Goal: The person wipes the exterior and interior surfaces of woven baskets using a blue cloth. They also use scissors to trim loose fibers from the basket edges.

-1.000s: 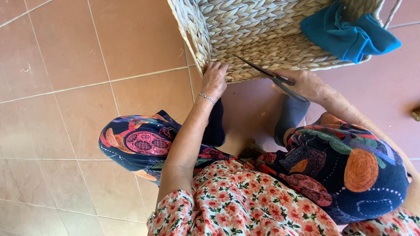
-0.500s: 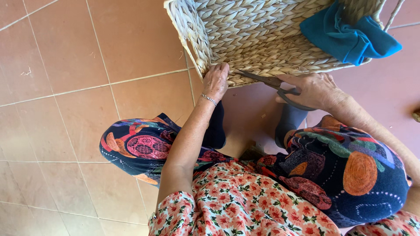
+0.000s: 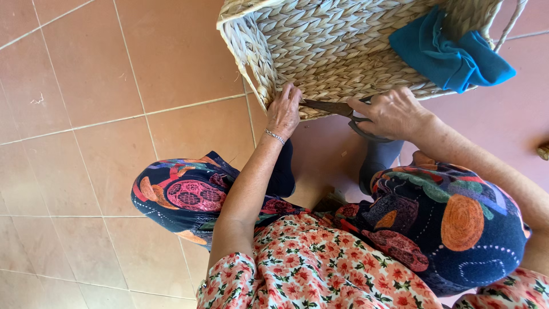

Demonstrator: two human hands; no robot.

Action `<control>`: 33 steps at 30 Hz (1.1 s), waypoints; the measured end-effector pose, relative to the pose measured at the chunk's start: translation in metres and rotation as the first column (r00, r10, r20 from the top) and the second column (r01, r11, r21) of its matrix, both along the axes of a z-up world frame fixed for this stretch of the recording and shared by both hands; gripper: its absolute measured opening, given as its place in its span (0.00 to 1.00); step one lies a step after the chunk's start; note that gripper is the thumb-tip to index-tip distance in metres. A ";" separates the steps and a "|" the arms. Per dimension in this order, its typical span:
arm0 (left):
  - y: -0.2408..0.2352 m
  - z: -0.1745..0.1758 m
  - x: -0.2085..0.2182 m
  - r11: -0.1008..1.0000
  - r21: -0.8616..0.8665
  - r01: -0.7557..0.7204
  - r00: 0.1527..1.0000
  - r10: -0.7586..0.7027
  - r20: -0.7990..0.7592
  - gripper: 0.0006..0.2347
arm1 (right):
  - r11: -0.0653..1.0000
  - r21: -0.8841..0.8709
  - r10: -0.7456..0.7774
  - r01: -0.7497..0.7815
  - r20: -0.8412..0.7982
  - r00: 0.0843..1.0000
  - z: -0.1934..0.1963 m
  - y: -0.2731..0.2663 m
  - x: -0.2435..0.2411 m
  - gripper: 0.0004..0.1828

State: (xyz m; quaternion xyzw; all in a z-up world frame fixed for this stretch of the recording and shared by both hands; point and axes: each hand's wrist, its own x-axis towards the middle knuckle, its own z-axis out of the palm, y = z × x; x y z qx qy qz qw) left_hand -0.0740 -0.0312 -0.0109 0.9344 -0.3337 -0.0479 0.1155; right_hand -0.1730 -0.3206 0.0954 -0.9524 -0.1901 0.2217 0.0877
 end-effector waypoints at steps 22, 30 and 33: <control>0.000 0.011 0.006 0.980 -0.142 -0.137 0.988 0.124 -0.094 0.07 | 0.802 0.141 -0.593 0.580 0.070 0.802 -0.006 -0.042 -0.048 0.31; 0.008 0.015 -0.021 0.989 -0.013 0.147 0.989 -0.147 0.005 0.27 | 0.783 0.233 -0.598 0.577 0.027 0.801 -0.020 -0.040 -0.045 0.31; 0.012 -0.007 -0.021 0.979 0.143 0.146 0.986 -0.155 0.055 0.26 | 0.724 0.262 -0.664 0.638 0.014 0.748 -0.014 -0.042 -0.043 0.32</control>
